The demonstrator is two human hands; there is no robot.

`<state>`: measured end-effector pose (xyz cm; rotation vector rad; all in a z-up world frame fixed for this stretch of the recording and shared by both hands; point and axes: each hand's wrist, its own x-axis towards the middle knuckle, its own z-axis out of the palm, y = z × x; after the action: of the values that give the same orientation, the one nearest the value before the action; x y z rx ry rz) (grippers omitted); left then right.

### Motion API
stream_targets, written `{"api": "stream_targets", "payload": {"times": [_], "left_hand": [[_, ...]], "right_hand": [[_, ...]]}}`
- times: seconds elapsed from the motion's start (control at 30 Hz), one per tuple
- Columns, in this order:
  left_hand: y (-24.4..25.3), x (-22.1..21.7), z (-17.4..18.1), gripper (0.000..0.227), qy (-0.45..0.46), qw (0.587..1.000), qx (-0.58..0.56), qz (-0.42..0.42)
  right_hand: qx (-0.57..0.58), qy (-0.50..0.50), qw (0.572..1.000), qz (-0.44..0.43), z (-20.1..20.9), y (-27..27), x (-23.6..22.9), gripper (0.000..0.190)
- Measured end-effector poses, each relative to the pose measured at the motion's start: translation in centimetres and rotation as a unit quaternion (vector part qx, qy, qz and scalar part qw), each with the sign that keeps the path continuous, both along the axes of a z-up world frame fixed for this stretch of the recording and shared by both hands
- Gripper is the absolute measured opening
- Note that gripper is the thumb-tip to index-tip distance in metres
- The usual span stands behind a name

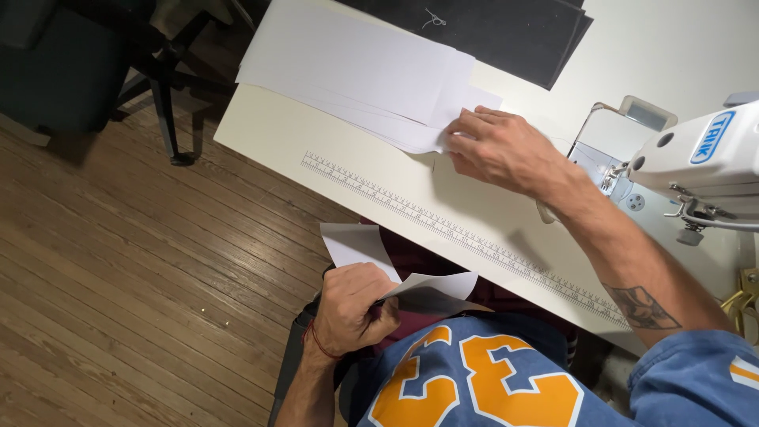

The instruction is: Preparing and aligning leather pieces for sewing using scissors and manual manipulation

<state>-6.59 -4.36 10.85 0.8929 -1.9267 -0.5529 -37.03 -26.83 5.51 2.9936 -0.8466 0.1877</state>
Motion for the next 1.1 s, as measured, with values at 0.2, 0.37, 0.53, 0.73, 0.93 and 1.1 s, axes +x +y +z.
{"api": "stream_targets", "payload": {"times": [0.2, 0.37, 0.53, 0.73, 0.93, 1.1], "left_hand": [[0.0, -0.3, 0.1, 0.020, 0.001, 1.000, 0.007, -0.012], [0.1, -0.4, 0.3, 0.012, 0.004, 1.000, 0.009, -0.013], [0.5, -0.2, -0.3, 0.013, 0.001, 1.000, 0.005, -0.007], [0.3, -0.5, -0.1, 0.014, 0.002, 1.000, 0.012, -0.014], [0.5, -0.7, 0.2, 0.014, 0.001, 1.000, -0.001, -0.011], [0.9, -0.6, 0.1, 0.013, 0.007, 1.000, 0.001, -0.011]], "right_hand": [[0.139, -0.007, 0.990, -0.002, 1.5, 0.0, -0.9, 0.036], [0.086, -0.022, 0.994, -0.057, 1.4, -0.3, -0.4, 0.022], [-0.009, -0.010, 0.999, -0.052, -0.8, -0.4, -0.5, 0.017], [0.028, 0.076, 0.992, -0.094, 1.1, 1.3, 1.2, 0.069], [-0.020, 0.041, 0.995, -0.094, 0.2, 1.7, 1.3, 0.049], [-0.039, -0.018, 0.993, -0.108, 1.0, 2.0, 0.8, 0.083]]}}
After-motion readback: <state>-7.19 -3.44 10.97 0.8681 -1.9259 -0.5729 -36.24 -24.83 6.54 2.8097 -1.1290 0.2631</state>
